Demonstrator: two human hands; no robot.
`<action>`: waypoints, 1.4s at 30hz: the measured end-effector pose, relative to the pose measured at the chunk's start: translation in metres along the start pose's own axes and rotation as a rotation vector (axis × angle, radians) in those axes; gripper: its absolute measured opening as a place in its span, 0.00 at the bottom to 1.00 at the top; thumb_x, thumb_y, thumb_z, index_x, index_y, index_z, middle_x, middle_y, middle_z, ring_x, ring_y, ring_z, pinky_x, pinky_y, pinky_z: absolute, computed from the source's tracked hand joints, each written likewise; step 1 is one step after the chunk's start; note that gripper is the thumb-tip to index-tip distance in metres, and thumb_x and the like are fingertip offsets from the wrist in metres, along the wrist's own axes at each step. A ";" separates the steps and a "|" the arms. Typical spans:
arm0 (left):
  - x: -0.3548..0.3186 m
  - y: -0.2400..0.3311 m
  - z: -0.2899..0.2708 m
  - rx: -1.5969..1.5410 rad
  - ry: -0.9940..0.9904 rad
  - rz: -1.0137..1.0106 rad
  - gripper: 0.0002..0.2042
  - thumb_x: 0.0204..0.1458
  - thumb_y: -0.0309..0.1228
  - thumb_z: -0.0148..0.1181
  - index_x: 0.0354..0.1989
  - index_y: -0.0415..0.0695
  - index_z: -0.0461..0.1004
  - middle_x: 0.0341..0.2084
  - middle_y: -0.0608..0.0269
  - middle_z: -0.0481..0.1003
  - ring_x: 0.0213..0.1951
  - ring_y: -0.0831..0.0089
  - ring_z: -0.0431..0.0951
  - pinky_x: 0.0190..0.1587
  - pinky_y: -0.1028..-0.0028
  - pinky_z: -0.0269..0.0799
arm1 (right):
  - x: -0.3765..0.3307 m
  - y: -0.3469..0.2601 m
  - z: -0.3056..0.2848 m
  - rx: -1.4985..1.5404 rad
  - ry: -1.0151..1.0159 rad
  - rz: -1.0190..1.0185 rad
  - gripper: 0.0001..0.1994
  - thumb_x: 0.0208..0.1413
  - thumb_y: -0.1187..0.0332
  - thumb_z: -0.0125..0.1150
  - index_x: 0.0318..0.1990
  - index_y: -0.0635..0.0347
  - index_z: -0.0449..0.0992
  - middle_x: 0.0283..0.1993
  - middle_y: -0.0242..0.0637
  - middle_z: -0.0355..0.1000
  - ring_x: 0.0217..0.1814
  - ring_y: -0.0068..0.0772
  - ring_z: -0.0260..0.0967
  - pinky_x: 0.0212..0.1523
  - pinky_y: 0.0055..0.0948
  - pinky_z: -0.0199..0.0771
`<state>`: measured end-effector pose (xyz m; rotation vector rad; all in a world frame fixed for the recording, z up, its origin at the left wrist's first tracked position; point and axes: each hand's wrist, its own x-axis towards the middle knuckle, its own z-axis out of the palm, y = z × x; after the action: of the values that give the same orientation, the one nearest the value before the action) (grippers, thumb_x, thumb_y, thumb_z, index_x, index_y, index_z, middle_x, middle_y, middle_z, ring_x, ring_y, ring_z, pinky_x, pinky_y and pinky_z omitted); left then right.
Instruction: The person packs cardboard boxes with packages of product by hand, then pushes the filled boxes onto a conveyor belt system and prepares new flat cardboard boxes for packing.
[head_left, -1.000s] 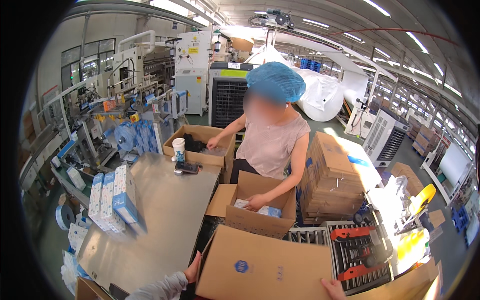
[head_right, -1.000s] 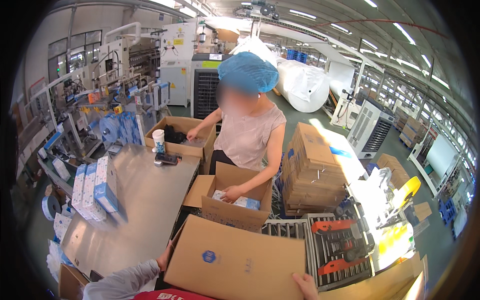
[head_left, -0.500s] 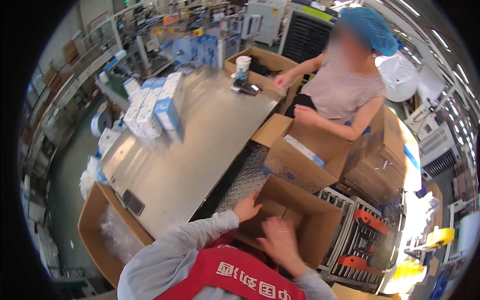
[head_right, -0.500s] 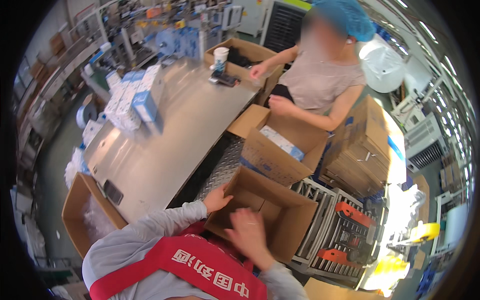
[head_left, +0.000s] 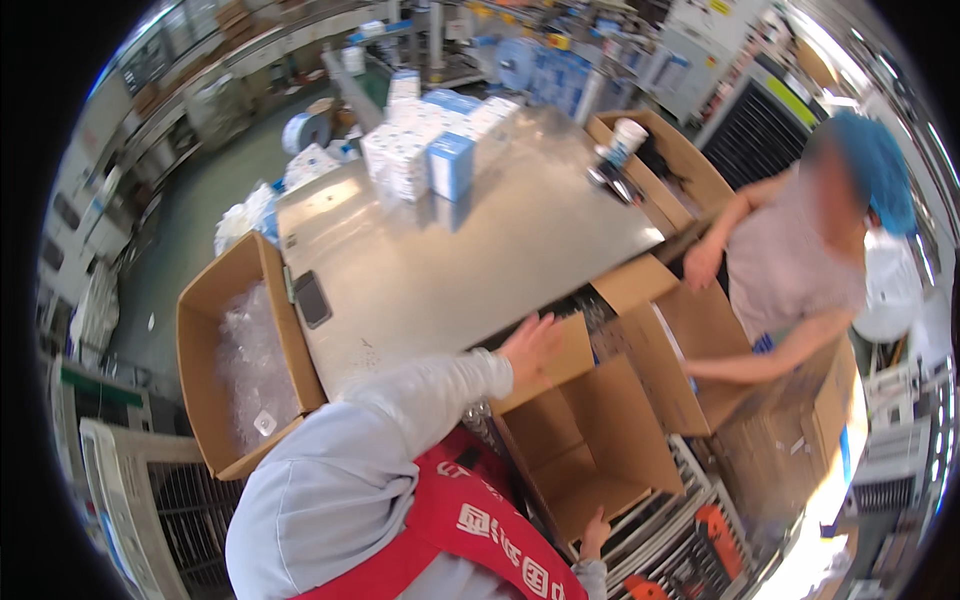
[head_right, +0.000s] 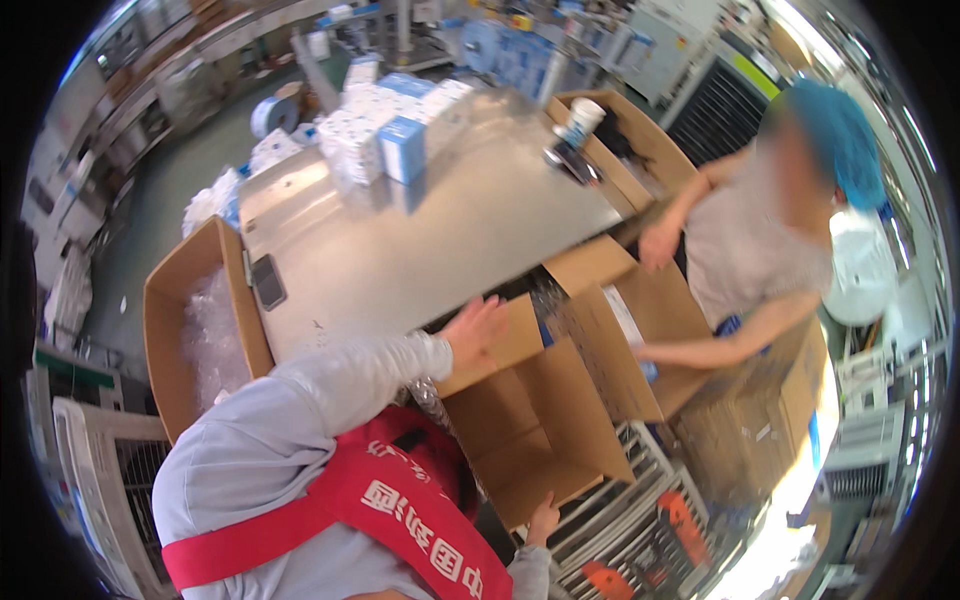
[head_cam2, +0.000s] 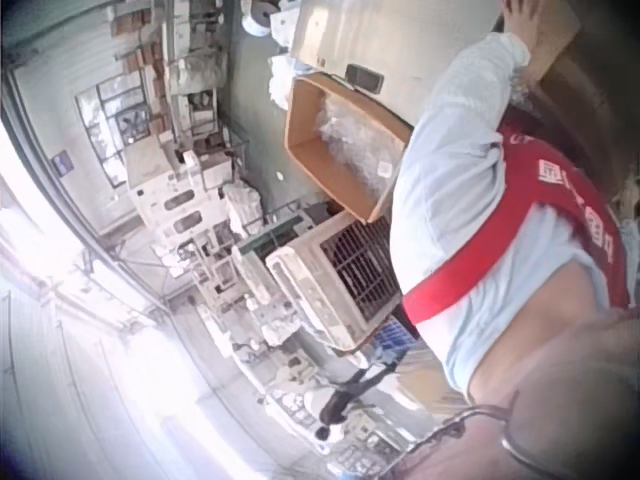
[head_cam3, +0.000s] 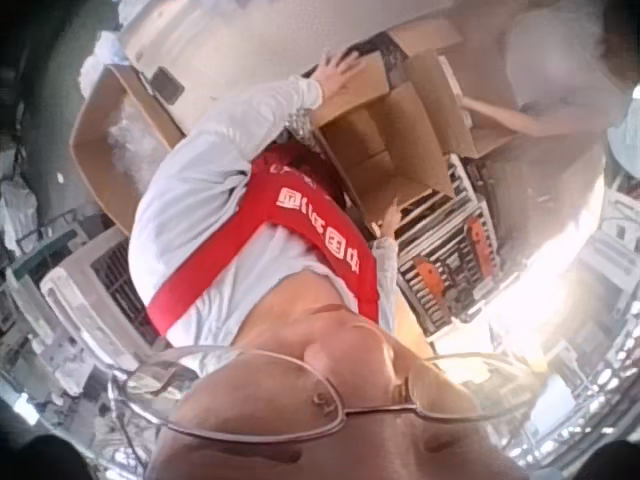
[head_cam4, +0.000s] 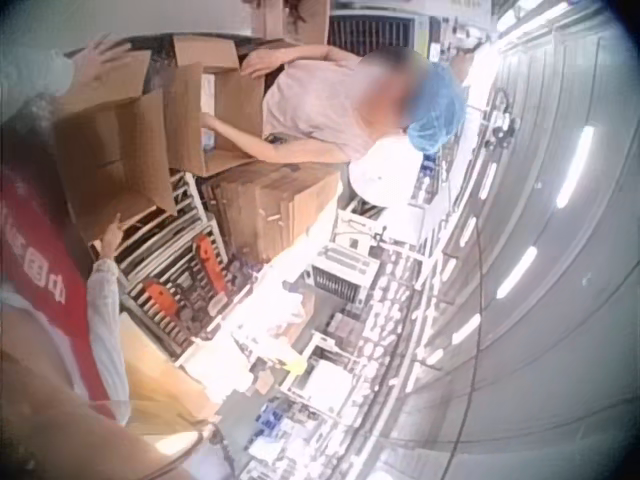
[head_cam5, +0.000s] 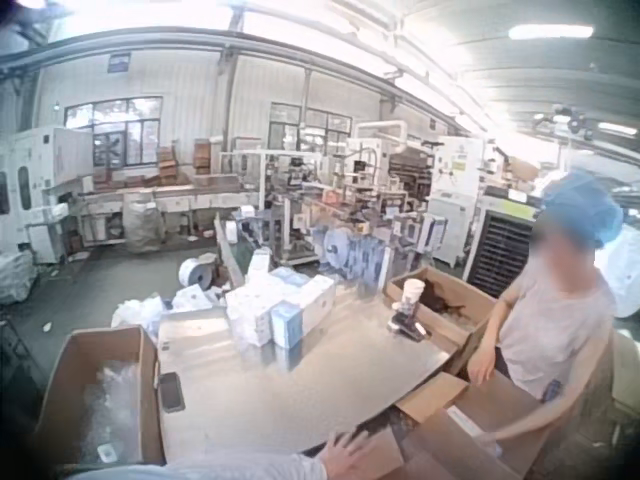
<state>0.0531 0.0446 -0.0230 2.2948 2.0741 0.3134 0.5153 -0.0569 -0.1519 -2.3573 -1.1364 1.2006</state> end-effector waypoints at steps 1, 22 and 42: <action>-0.029 0.006 0.023 0.071 0.085 -0.008 0.50 0.46 0.65 0.52 0.71 0.45 0.42 0.68 0.39 0.43 0.70 0.42 0.37 0.68 0.48 0.38 | -0.029 -0.028 0.002 -0.145 0.067 -0.059 0.27 0.58 0.48 0.54 0.43 0.71 0.77 0.39 0.51 0.77 0.42 0.48 0.76 0.42 0.42 0.72; 0.058 -0.494 -0.167 0.164 0.756 -0.725 0.35 0.50 0.60 0.52 0.65 0.56 0.60 0.65 0.44 0.54 0.67 0.38 0.45 0.64 0.40 0.39 | -0.109 -0.499 0.161 -0.301 -0.792 -0.775 0.15 0.64 0.64 0.52 0.55 0.59 0.68 0.35 0.25 0.69 0.34 0.15 0.64 0.31 0.18 0.66; -0.122 -0.323 -0.223 -0.243 0.009 -0.682 0.51 0.34 0.36 0.69 0.69 0.42 0.46 0.43 0.43 0.62 0.46 0.46 0.65 0.52 0.55 0.63 | -0.167 -0.658 0.345 -0.557 -0.278 -1.745 0.37 0.44 0.61 0.68 0.65 0.47 0.62 0.69 0.47 0.52 0.72 0.60 0.40 0.65 0.56 0.51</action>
<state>-0.3128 -0.0650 0.1283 1.3484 2.4882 0.4978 -0.1577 0.2149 0.0804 -0.5023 -2.7650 0.4411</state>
